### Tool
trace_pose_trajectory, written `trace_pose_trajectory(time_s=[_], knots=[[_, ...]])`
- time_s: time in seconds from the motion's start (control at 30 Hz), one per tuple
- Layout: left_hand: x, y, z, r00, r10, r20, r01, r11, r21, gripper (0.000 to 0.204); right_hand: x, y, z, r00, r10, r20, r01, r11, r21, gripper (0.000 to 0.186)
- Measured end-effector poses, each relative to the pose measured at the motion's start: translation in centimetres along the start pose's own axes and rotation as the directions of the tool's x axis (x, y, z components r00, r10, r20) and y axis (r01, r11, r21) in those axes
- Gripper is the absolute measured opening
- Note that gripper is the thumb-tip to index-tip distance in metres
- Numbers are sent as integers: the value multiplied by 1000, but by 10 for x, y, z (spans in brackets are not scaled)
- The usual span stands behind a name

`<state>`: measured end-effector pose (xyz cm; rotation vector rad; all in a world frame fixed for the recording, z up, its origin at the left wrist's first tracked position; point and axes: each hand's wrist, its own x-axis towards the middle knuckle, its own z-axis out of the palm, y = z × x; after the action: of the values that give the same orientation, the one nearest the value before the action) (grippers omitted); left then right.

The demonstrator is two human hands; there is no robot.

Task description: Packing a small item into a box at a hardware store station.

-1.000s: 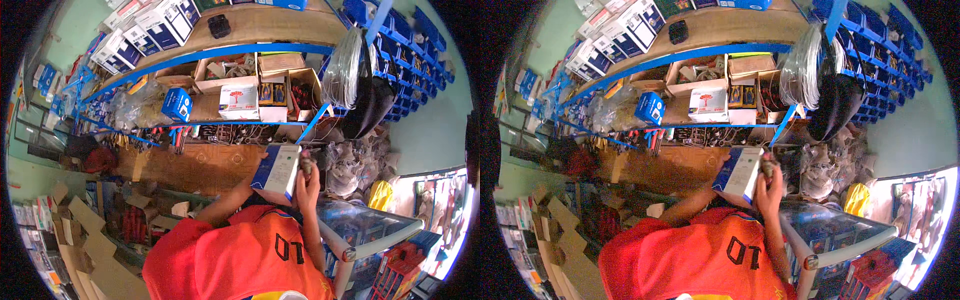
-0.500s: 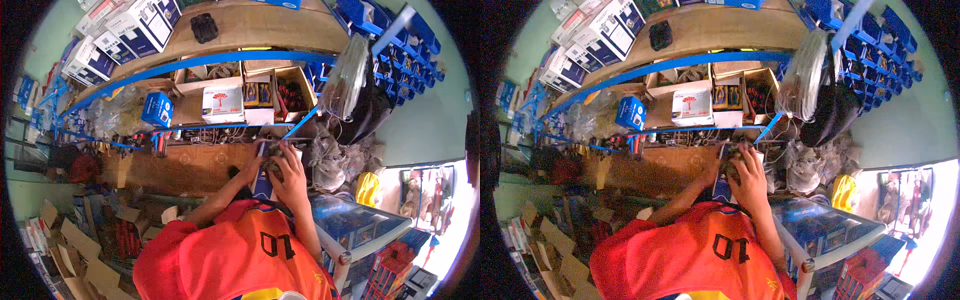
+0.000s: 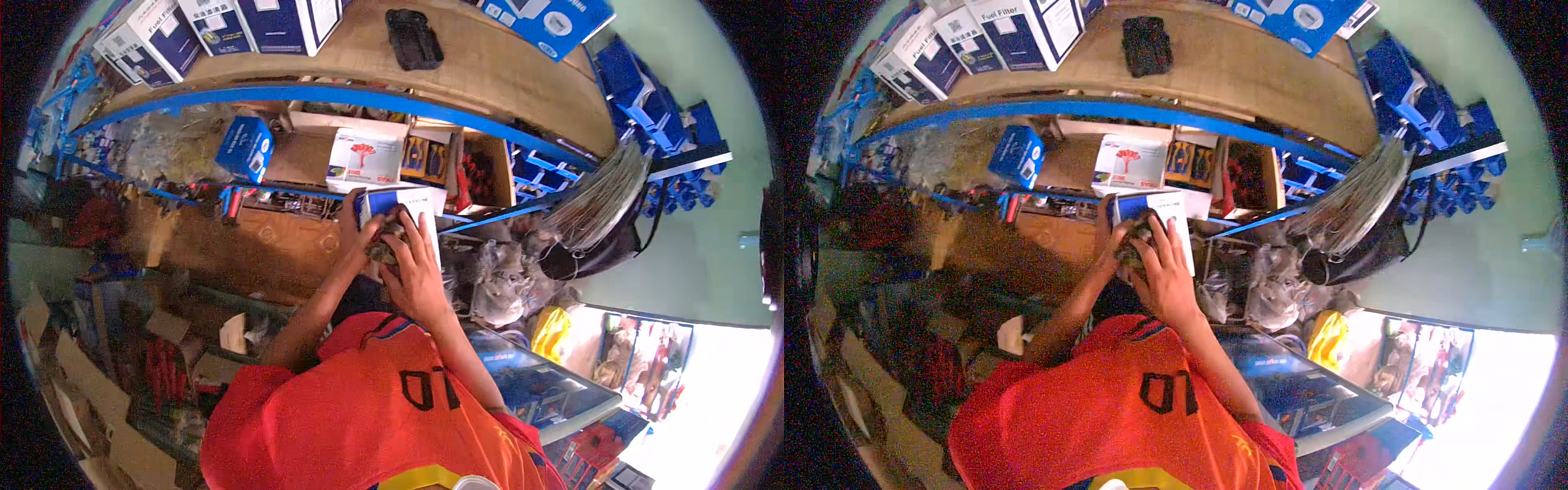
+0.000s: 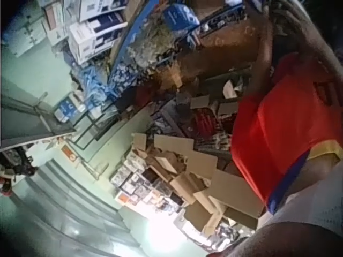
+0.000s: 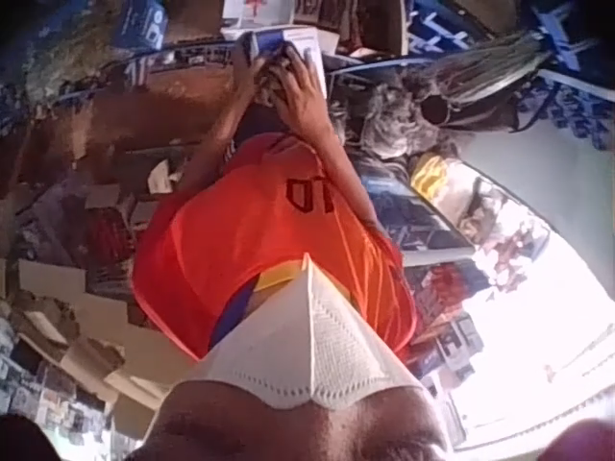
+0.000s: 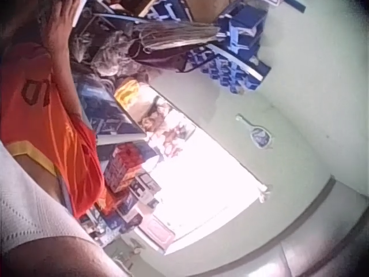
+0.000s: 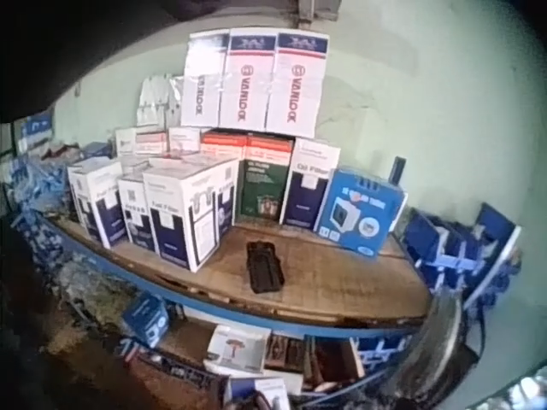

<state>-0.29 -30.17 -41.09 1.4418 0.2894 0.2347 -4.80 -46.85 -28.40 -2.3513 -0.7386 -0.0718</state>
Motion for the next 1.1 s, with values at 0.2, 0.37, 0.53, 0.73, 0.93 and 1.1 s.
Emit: trace_pose_trajectory(time_s=[0.2, 0.37, 0.53, 0.73, 0.93, 1.1], knots=[[-35, -9, 14, 999, -50, 9, 50, 943, -328, 63, 39, 6, 1, 992, 38, -124, -40, 999, -12, 55], [-18, -40, -10, 959, -206, 197, 285, 677, -679, 62, 4, -12, 4, 992, -90, 91, 96, 993, -67, 63], [-17, 19, -8, 995, -53, 90, 99, 737, -668, 59, 18, -16, 3, 993, -76, 88, 88, 987, -136, 73], [-20, 15, -6, 973, -41, 227, 91, 972, -215, 71, 29, -16, -26, 995, 63, 77, -44, 974, -223, 94], [-16, 27, -9, 976, 7, 216, 57, 956, -289, 72, -5, 8, -47, 980, 121, -160, -121, 993, 15, 94], [-17, 39, -4, 938, -5, 347, 138, 923, -360, 69, -28, 24, -21, 926, 354, 130, -214, 209, 954, 96]])
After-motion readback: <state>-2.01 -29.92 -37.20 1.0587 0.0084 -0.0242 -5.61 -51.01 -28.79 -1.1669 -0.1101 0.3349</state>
